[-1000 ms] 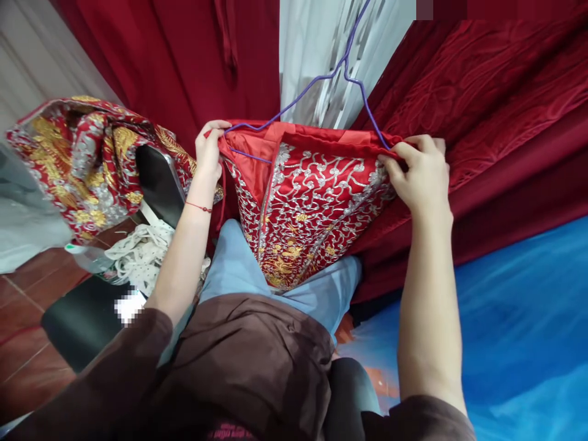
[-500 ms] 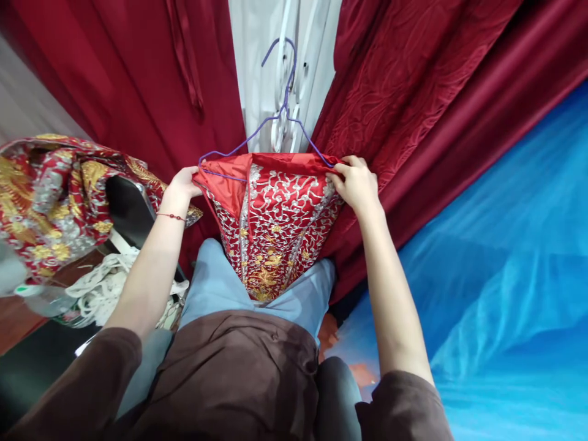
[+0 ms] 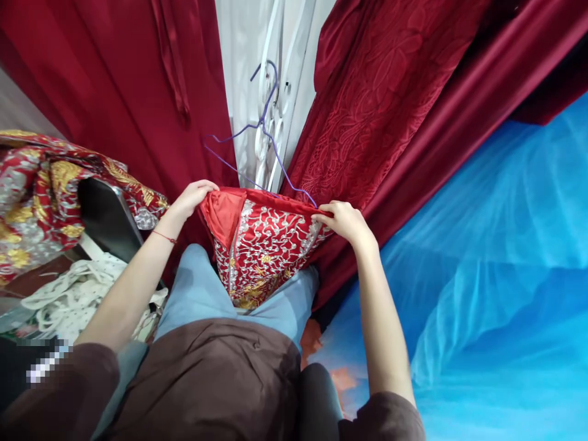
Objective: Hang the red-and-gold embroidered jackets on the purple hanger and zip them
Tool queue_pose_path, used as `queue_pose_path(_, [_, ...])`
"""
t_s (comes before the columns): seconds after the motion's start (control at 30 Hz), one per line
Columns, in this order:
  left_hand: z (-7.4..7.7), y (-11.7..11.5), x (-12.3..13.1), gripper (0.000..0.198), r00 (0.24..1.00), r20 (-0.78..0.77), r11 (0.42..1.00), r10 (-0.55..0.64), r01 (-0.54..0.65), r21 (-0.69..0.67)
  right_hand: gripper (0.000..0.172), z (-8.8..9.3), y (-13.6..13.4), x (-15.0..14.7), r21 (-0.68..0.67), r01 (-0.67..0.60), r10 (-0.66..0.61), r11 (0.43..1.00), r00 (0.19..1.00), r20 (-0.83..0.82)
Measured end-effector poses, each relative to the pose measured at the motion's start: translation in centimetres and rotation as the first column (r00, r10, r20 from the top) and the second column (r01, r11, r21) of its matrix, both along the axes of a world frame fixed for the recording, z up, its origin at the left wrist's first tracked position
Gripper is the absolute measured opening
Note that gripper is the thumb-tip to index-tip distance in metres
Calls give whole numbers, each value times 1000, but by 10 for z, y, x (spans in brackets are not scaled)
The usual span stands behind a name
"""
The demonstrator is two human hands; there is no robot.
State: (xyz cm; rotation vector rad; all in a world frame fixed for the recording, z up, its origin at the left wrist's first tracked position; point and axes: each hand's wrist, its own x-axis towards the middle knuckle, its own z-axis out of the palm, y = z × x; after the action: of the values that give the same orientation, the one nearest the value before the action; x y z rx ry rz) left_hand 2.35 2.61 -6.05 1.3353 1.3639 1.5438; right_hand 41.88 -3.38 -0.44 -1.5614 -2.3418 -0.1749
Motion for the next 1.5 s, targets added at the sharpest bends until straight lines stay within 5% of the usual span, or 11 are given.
queue_pose_path(0.27, [38,-55,-14,27,856,-485,984,-179,160,-80,30,16,-61,-46,-149,-129,134,980,991,24])
queue_pose_path(0.37, [68,-91,-24,55,628,-589,861,-509,368,-351,26,16,-86,-63,-79,-40,48,996,992,114])
queue_pose_path(0.47, [85,-124,-24,88,401,-643,757,-653,304,-579,25,14,-106,-79,-30,-15,20,999,985,172])
queue_pose_path(0.67, [53,-121,12,151,139,-886,884,-443,232,-405,26,14,-130,-112,-110,-265,282,958,939,195])
queue_pose_path(0.77, [36,-93,27,149,37,-864,804,-502,389,-450,27,14,-143,-123,-145,-387,408,910,899,158])
queue_pose_path(0.83, [30,-78,30,122,8,-781,695,-624,461,-551,28,11,-150,-125,-153,-429,447,890,886,122])
queue_pose_path(0.93, [30,-76,26,77,54,-653,585,-755,506,-634,31,4,-150,-122,-88,-373,379,924,923,68])
queue_pose_path(1.13, [46,-117,10,64,172,-408,419,-897,626,-658,29,2,-98,-116,75,-107,117,991,983,-139])
queue_pose_path(1.27, [43,-114,-5,41,231,-570,569,-789,627,-533,30,4,-76,-121,77,-154,166,985,969,-181])
queue_pose_path(1.37, [30,-95,-22,37,294,-514,554,-806,680,-480,35,2,-79,-122,74,-289,298,954,941,-160])
queue_pose_path(1.5, [15,-86,-30,36,559,-555,710,-616,699,-83,39,-1,-85,-116,89,-312,322,946,935,-148])
